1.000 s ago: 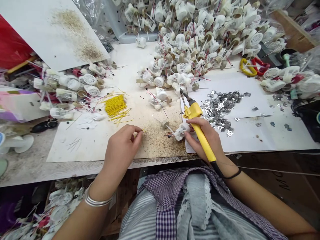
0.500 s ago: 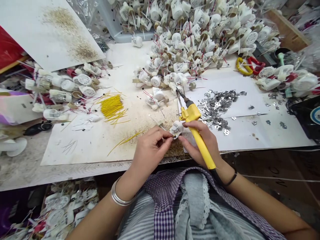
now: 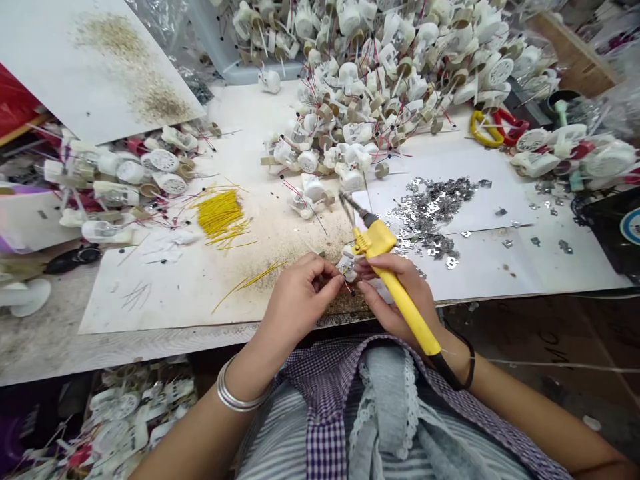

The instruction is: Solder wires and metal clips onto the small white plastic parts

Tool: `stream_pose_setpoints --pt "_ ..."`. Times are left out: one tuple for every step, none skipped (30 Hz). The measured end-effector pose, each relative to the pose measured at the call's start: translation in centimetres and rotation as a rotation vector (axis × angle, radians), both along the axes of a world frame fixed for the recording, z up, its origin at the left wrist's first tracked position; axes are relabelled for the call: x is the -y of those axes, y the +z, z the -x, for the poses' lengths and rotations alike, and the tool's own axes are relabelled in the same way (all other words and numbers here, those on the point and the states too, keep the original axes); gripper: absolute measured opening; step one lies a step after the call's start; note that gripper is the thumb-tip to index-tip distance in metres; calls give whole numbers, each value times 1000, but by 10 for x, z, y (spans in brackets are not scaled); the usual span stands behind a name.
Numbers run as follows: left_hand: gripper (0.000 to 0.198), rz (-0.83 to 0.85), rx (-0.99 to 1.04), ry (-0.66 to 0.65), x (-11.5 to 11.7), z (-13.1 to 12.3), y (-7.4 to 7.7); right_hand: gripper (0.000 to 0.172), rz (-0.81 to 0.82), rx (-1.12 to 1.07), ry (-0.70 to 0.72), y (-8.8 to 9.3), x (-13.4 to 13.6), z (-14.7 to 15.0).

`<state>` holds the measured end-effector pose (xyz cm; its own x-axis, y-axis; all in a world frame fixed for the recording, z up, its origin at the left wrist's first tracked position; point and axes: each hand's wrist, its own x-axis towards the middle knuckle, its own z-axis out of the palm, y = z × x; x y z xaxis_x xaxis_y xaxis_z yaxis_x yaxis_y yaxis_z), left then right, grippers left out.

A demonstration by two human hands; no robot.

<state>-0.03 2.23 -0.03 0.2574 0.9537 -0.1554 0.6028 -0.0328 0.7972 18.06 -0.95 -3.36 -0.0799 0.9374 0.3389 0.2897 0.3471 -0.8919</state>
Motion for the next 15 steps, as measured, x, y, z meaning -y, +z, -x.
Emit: stream_pose_setpoints --pt "9 -7 -22 -5 0 -1 0 43 -40 19 -11 0 0 -1" --pt "9 -16 -40 -8 0 -2 -1 44 -75 39 -12 0 -1 -2" --pt "9 -23 -52 -10 0 -3 -1 45 -100 55 -2 0 -2 -2" --pt "8 -27 -57 -14 1 -4 -2 44 -118 68 16 0 -3 -2" --pt "8 -29 -55 -17 0 -4 -2 43 -134 81 33 0 -3 -2" --pt "8 -30 -51 -19 0 -4 -2 42 -149 90 46 -1 -4 -1" --pt "8 -30 -45 -19 0 -4 -2 41 -161 97 58 -1 -4 0" --pt "8 -30 -38 -18 0 -4 -2 40 -169 97 66 -2 -4 1" --pt "8 -30 -34 -16 0 -3 -2 40 -173 92 70 -2 -4 2" --pt "8 -32 -32 -13 0 -2 -2 40 -173 81 68 -2 -4 2" --pt "8 -36 -36 -9 -1 -2 -2 41 -166 65 63 -2 -3 2" --pt "8 -40 -49 -6 -1 -2 -2 41 -157 45 53 -2 -2 0" --pt "8 -44 -73 0 -1 -2 -2 41 -145 24 40 -1 -1 -3" --pt "8 -49 -106 6 -1 -3 -1 40 -132 7 20 -1 0 -7" --pt "9 -52 -142 11 -1 -3 -1 38 -122 -5 -4 0 3 -14"
